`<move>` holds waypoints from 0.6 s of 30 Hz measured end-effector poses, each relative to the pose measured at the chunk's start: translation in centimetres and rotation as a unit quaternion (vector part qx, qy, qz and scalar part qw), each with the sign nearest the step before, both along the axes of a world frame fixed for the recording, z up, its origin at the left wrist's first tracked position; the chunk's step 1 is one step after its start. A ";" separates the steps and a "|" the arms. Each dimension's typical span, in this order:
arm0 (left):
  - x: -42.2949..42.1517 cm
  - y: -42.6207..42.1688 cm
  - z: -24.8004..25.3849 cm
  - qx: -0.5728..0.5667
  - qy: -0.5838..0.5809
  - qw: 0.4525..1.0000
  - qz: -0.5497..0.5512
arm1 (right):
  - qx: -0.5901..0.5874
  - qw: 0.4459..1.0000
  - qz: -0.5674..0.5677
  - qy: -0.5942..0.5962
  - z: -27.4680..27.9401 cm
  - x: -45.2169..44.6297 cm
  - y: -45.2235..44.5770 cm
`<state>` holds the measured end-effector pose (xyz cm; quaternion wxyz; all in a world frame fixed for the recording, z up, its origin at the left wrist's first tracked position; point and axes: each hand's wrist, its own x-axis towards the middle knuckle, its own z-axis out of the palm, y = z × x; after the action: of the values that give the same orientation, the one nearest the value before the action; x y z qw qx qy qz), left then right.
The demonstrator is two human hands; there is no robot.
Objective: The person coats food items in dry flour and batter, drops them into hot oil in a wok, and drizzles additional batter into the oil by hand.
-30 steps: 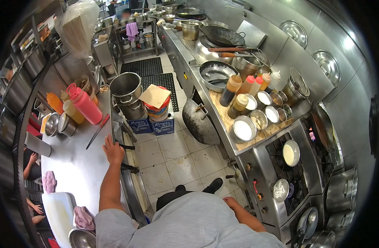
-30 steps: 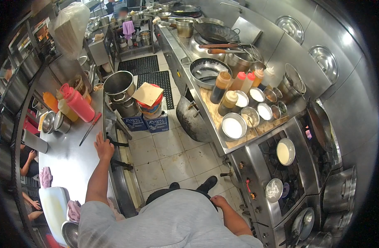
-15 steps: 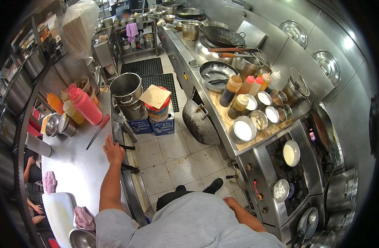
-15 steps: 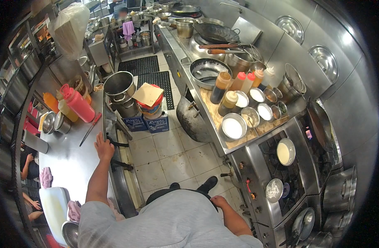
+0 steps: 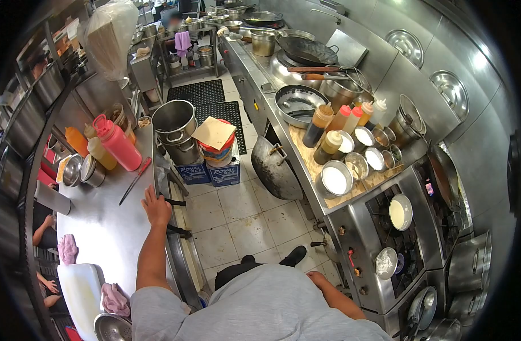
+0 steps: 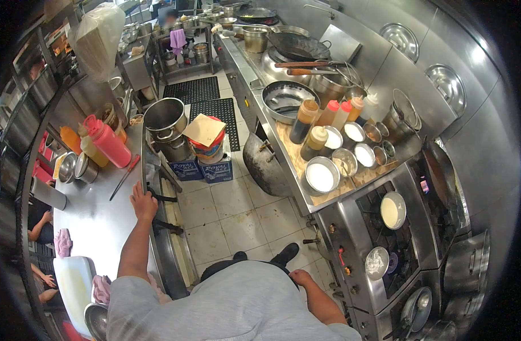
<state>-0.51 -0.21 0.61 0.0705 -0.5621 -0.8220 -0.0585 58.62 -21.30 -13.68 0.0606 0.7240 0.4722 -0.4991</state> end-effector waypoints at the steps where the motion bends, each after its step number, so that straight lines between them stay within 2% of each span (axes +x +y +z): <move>1: 0.1 0.0 0.1 -0.003 -0.001 1.000 0.001 | 0.011 1.000 0.005 0.000 -0.7 0.2 -0.2; 5: 0.1 0.0 0.1 0.002 -0.005 1.000 0.003 | 0.033 0.999 0.034 0.003 -1.4 0.7 -0.2; 7: -0.7 0.4 -1.5 0.009 -0.028 1.000 0.001 | 0.057 0.985 0.155 -0.040 -2.4 1.4 0.1; 11: -2.8 1.1 -4.7 0.077 -0.031 0.996 0.016 | 0.079 0.994 0.079 0.017 -2.2 1.4 0.9; 12: -1.4 0.3 -1.6 -0.014 -0.039 0.999 0.009 | 0.075 0.994 0.073 0.021 -2.7 1.3 1.3; 14: -0.8 -0.3 0.2 -0.025 -0.029 0.999 0.016 | 0.066 0.996 0.061 0.023 -3.6 1.5 1.7; 18: -0.6 -0.3 -0.1 -0.021 -0.035 0.999 0.010 | 0.062 0.996 0.054 0.027 -5.2 2.2 1.6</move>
<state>-1.09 -0.47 0.56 0.0305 -0.5532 -0.8303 -0.0605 60.87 -19.68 -18.83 0.0297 0.6858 0.5425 -0.4843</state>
